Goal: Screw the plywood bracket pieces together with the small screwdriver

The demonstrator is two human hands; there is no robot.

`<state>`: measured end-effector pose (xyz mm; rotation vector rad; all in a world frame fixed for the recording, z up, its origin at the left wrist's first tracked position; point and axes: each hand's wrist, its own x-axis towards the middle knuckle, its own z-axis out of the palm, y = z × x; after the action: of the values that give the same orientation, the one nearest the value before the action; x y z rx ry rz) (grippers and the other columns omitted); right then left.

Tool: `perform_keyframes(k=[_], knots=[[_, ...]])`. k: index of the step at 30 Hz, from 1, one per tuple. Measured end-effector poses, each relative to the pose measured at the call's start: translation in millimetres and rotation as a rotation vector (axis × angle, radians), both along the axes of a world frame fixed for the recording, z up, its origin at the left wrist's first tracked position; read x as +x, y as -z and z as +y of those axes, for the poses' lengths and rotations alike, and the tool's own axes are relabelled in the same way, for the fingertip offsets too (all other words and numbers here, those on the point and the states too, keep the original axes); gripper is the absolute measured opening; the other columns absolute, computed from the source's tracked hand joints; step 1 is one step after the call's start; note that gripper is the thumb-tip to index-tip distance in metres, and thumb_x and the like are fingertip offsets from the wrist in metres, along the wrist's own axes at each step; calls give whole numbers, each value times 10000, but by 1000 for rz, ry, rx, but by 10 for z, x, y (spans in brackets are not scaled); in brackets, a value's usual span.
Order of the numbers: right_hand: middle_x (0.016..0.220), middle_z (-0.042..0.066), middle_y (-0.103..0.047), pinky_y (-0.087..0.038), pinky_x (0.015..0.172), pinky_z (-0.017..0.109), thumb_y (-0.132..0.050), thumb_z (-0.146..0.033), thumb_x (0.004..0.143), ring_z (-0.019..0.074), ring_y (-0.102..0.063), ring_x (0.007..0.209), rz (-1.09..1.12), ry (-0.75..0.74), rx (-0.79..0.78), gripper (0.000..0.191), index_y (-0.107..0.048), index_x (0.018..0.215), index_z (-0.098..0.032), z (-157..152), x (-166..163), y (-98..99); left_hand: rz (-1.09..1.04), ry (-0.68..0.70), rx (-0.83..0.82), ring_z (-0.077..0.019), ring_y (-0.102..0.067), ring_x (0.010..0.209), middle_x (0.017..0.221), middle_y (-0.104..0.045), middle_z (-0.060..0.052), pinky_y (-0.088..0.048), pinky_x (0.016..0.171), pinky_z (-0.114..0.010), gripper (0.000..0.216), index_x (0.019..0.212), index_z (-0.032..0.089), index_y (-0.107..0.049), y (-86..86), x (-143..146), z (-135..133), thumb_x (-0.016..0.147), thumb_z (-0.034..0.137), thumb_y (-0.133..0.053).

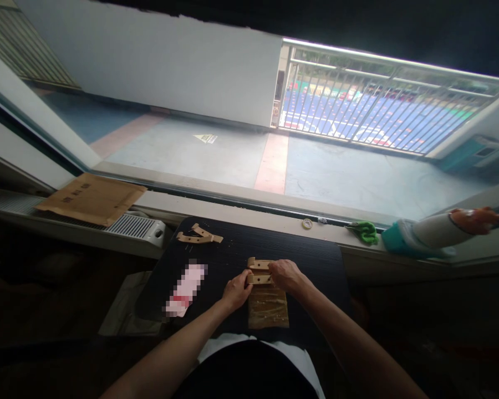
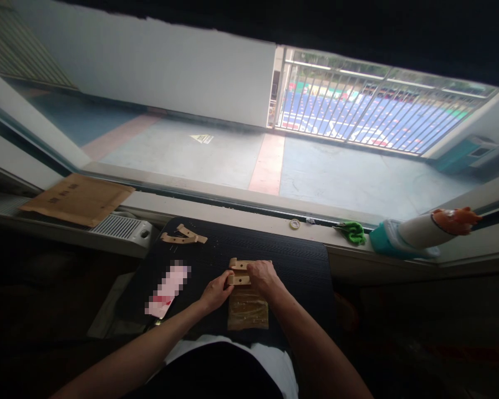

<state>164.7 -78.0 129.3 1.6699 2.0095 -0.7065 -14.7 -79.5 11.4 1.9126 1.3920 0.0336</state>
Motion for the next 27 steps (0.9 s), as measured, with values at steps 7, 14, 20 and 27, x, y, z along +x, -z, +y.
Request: perform_keyframes(k=[7, 14, 20, 27], knots=[[1163, 71, -578, -503, 820, 397, -545, -326, 899, 194, -590, 979, 10, -36, -21, 298, -557, 1157, -178, 21, 13, -90, 1, -8, -10, -173, -618, 1014, 1123, -654, -4, -432, 849, -229, 325, 1137, 258, -485, 0, -3, -5, 823, 187, -523], [1164, 72, -578, -502, 821, 399, -546, -327, 898, 195, -589, 979, 9, -18, -33, 301, -556, 1159, -176, -7, 56, 27, 10, -15, -36, -180, -616, 1022, 1123, -653, -2, -432, 850, -232, 328, 1142, 265, -489, -34, 6, -2, 824, 195, -529], [1160, 72, -580, -505, 815, 395, -542, -329, 900, 192, -592, 970, -28, -9, -45, 300, -556, 1158, -177, -4, 66, 55, -4, -22, -33, -179, -598, 1068, 1172, -635, -9, -412, 910, -244, 342, 1155, 266, -484, -69, 10, -5, 828, 170, -516], [1160, 70, -579, -504, 817, 397, -548, -327, 897, 195, -591, 977, -33, -64, -40, 301, -556, 1158, -177, 10, -6, -83, -15, -22, -31, -173, -588, 1086, 1183, -628, -9, -406, 922, -245, 351, 1161, 263, -479, -37, -3, -6, 825, 165, -510]])
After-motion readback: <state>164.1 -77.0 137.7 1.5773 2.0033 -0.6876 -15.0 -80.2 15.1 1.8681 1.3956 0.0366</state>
